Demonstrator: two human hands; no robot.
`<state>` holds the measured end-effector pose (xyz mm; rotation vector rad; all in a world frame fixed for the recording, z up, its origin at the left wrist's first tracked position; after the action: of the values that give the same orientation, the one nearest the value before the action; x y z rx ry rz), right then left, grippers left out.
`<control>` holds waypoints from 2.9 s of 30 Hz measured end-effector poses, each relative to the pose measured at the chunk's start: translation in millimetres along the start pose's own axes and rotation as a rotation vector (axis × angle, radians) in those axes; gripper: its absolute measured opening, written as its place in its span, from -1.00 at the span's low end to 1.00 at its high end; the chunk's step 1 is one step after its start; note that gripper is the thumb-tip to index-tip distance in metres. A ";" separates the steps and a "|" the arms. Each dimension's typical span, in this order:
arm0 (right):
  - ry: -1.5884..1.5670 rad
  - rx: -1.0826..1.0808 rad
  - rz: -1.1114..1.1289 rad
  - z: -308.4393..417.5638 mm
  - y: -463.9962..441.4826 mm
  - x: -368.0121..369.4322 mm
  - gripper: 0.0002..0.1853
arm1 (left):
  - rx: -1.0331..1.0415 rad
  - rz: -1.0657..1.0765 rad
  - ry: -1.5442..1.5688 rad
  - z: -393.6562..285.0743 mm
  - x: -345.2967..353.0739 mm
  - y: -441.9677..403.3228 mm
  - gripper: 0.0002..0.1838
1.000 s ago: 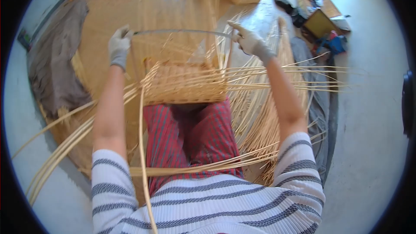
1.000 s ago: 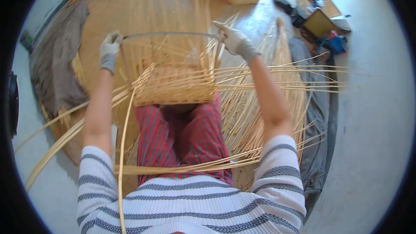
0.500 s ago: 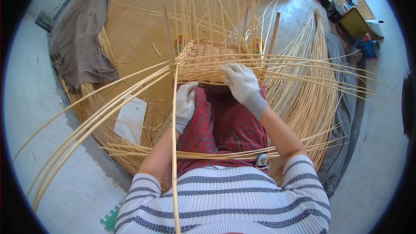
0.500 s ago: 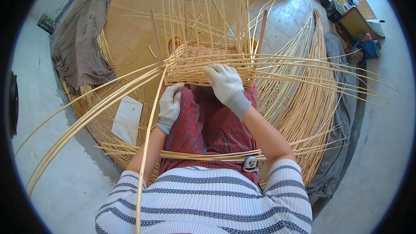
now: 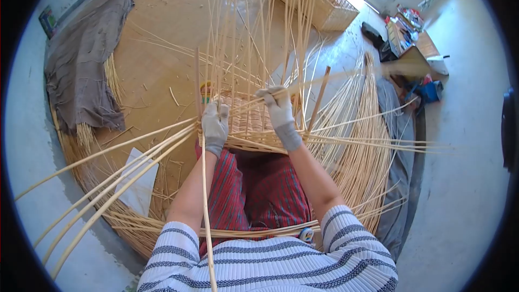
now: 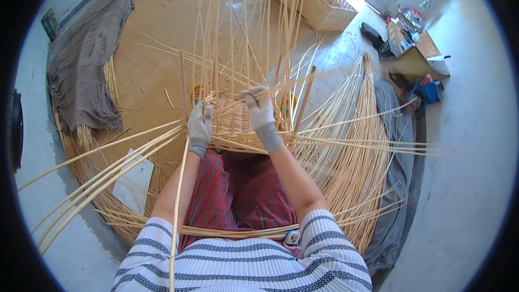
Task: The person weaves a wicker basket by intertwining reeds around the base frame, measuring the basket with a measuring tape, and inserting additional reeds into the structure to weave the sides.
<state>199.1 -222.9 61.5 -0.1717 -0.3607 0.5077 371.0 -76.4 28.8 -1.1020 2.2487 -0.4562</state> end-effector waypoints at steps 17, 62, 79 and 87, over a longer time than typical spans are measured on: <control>1.207 -0.479 0.164 23.1 -9.5 147.2 -0.89 | -0.036 0.277 -0.313 -29.6 1.0 31.2 -0.29; 0.215 -0.099 -0.243 -44.4 105.3 -11.5 -0.75 | -0.846 0.348 0.561 80.6 32.3 81.4 -0.71; -0.047 0.324 -0.668 -12.4 127.1 -140.3 -0.73 | 0.046 0.094 0.034 -27.1 8.6 43.8 -0.47; 0.957 -0.068 -0.168 63.9 -14.2 -7.2 -0.49 | -0.715 0.887 0.070 -4.0 87.9 79.3 -0.49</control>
<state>175.4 -234.2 121.9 -0.4208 0.5404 0.2028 278.4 -99.0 -41.6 -0.2504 2.7341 0.7216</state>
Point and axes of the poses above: each hand's wrist, its own y-axis away from the middle knuckle, its own x-axis out of the palm, z = x × y, the point moved 10 cm from there along -y, towards the middle knuckle, and after that the axes turned 6 degrees about x, right-handed, at the moved point
